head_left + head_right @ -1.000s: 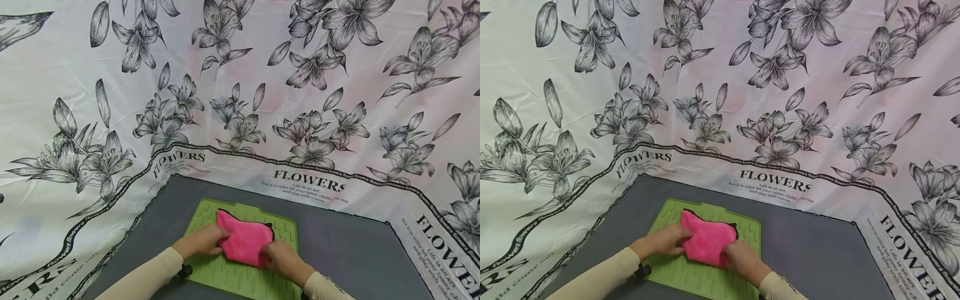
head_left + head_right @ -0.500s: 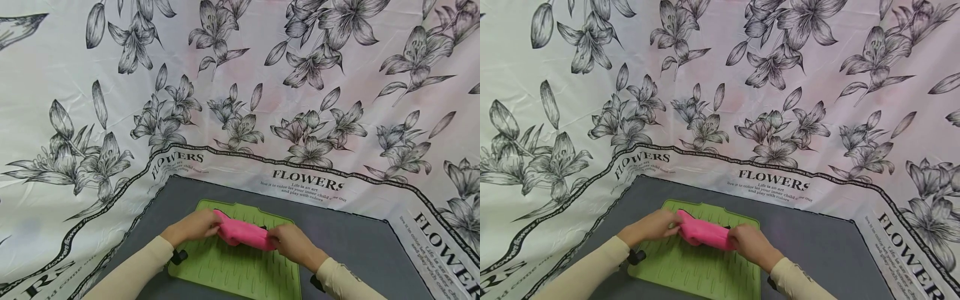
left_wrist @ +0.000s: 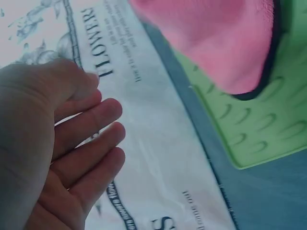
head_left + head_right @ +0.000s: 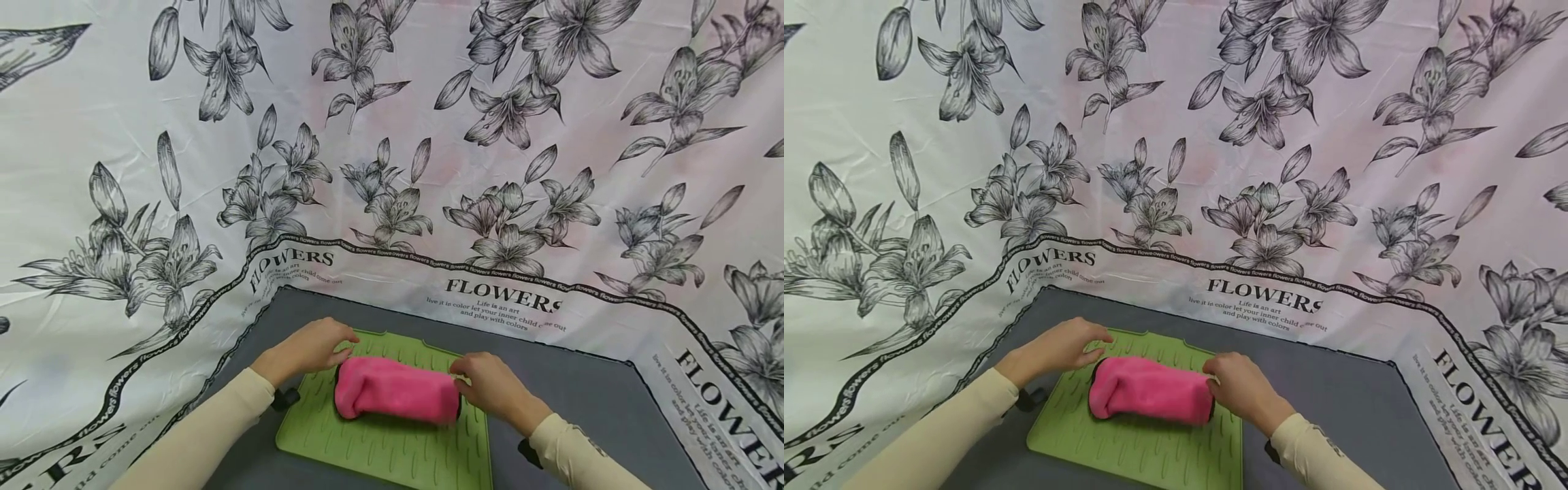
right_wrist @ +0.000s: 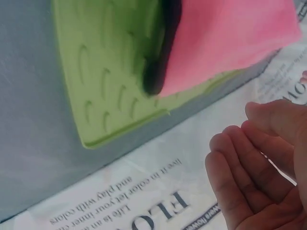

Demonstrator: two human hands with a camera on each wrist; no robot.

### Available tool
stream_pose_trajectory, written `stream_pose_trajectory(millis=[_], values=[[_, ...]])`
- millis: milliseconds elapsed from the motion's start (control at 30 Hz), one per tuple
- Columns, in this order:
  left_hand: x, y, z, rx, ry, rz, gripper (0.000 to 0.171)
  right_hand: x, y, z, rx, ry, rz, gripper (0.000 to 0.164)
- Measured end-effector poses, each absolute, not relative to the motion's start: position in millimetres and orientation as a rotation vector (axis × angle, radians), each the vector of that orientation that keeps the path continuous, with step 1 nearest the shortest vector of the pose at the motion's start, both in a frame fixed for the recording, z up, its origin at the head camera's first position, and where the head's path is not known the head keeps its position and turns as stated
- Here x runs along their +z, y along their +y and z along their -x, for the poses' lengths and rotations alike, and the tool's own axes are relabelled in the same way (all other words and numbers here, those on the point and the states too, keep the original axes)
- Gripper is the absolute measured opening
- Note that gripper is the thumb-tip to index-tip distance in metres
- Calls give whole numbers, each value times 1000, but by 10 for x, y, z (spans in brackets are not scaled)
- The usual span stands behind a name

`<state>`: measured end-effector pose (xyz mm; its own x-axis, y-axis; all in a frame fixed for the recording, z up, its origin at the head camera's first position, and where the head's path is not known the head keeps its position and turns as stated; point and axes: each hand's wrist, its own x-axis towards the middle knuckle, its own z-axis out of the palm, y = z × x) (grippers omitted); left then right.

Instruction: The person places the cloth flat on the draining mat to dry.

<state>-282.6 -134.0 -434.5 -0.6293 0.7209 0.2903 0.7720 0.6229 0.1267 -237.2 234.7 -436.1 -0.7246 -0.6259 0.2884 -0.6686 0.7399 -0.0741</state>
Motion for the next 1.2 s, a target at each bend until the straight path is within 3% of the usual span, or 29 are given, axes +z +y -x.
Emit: stream_pose_trajectory(millis=[633,833,1033,1200], values=[[-4713,-1335,2753,-398,-2852,1284,32,-4673,2303,2347,267,-2813,-1140,11],[-4912,-1271,2652,-404,-2830,1392,18,-4850,2187,2249,332,-2842,-1289,9],[-5126,-1193,2558,-383,-2797,1366,28,-5049,2079,2147,298,-2838,-1320,4],[-5213,-1182,2523,-402,-2706,1363,23,-5094,2043,2131,281,-2795,-1314,15]])
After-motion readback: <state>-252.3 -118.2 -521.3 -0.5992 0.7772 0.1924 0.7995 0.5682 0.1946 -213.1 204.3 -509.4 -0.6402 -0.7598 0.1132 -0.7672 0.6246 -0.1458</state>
